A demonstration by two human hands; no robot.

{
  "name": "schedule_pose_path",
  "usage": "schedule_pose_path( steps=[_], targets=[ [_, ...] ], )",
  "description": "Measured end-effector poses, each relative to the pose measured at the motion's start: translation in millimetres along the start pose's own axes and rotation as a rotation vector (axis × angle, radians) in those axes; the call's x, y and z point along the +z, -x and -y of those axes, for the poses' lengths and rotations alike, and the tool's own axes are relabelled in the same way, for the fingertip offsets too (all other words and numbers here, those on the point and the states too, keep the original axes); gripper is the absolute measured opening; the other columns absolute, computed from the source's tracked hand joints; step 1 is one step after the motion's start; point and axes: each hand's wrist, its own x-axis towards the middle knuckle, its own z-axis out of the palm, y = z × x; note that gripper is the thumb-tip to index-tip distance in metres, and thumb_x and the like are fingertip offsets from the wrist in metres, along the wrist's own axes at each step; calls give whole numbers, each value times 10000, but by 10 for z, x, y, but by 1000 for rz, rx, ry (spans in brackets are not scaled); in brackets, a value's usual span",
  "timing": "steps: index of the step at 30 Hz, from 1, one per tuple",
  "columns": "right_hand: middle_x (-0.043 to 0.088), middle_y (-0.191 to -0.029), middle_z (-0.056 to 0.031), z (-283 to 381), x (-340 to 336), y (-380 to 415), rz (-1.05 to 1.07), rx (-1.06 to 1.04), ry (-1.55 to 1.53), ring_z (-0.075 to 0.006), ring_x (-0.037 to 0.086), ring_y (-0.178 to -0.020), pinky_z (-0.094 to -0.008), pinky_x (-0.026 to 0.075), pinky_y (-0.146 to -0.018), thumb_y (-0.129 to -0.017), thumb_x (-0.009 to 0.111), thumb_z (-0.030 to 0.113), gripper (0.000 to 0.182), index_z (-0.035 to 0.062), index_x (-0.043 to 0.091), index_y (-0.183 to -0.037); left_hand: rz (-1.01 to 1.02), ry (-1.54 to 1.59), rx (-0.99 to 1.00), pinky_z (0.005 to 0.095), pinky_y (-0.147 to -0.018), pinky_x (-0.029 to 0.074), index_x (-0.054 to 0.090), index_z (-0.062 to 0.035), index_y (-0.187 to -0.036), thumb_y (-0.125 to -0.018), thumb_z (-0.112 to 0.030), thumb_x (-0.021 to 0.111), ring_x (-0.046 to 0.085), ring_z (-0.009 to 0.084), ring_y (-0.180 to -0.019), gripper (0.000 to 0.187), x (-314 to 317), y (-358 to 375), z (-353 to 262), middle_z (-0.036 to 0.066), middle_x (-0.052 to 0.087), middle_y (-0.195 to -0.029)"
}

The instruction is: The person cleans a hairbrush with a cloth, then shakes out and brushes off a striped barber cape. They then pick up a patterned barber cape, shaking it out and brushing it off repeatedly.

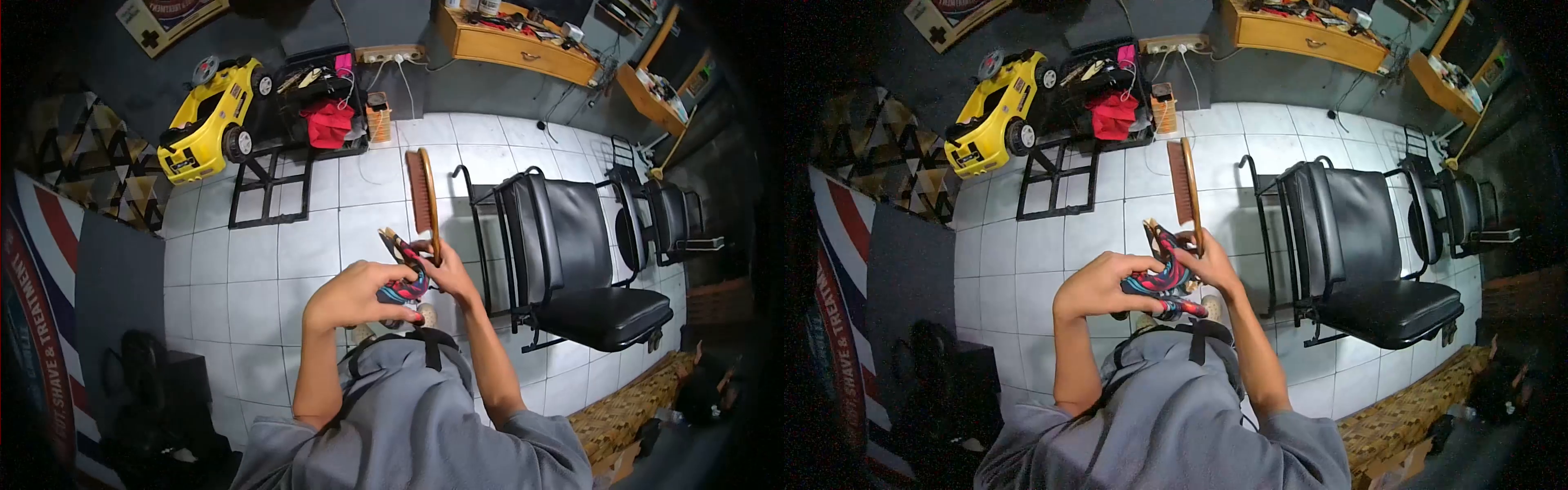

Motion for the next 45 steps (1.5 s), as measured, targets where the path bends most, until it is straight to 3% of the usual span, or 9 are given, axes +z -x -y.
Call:
schedule_pose_path(
  steps=[5, 13, 17, 20, 27, 31, 41, 44, 45],
  targets=[
    [546, -1169, -155, 218, 96, -87, 120, 88, -382, -218, 584, -960, -345, 476, -847, -723, 724, 1, 584, -8, 383, -1198, 21, -49, 80, 322, -573, 430, 684, -48, -914, -615, 38, 577, 586, 246, -629, 329, -72, 109, 171, 122, 607, -721],
    [609, -1071, -153, -134, 107, -122, 408, 183, -127, -149, 556, -968, -297, 475, -823, -855, 627, 105, 261, -4, 433, -990, 243, 138, 141, 299, -565, 386, 695, -29, -829, -574, 75, 498, 503, 211, -608, 338, -142, 232, 177, 94, 502, -638],
    [595, -954, -106, 48, 204, 96, 444, 466, -619, -139, 563, -891, -294, 461, -795, -873, 623, 158, 258, 34, 417, -966, -150, 132, -25, 263, -623, 427, 689, -14, -844, -609, 86, 500, 546, 174, -653, 318, -141, 274, 268, 85, 581, -703],
    [597, -964, -117, 279, 129, 217, 408, 214, -253, -150, 566, -894, -289, 459, -786, -829, 633, 48, 256, 72, 393, -917, -441, 106, -202, 235, -704, 445, 652, -2, -937, -639, 87, 538, 561, 114, -718, 332, -201, 324, 230, 62, 614, -748],
    [470, -807, -11, 843, 101, 525, 54, 80, -467, -51, 425, -698, -196, 366, -598, -800, 610, -43, 328, 124, 330, -827, -802, -49, -316, 222, -649, 430, 591, -8, -912, -723, 59, 502, 520, 96, -670, 219, -386, 512, 796, 46, 593, -753],
    [459, -797, -5, 937, 276, 535, -46, 51, -499, -43, 423, -701, -186, 349, -594, -840, 590, -20, 293, 114, 330, -852, -826, 987, -62, 227, -765, 439, 507, -6, -1089, -828, 2, 551, 541, 93, -826, 265, -173, 305, 834, 26, 561, -959],
    [501, -785, -46, 905, 568, 871, 390, -237, -108, -138, 495, -721, -267, 411, -708, -963, 438, 203, 207, 32, 397, -852, -1257, 808, 341, 189, -712, 402, 420, -71, -1020, -767, -21, 676, 475, 70, -779, 363, -88, -129, 614, -4, 456, -885],
    [524, -864, -56, 832, 600, 877, 480, -5, -306, -137, 511, -760, -284, 426, -725, -987, 343, 324, 315, 24, 428, -943, -1339, 798, 474, 190, -722, 376, 389, -94, -967, -767, 48, 579, 422, 75, -795, 311, -77, -116, 666, 11, 408, -934],
    [488, -677, -37, 911, 559, 830, 354, -141, 23, -140, 505, -588, -272, 426, -572, -988, 285, 392, 408, 17, 426, -911, -1385, 765, 465, 193, -727, 373, 387, -90, -968, -768, 59, 544, 414, 78, -799, 295, -81, -115, 640, 15, 407, -934]
  ],
)
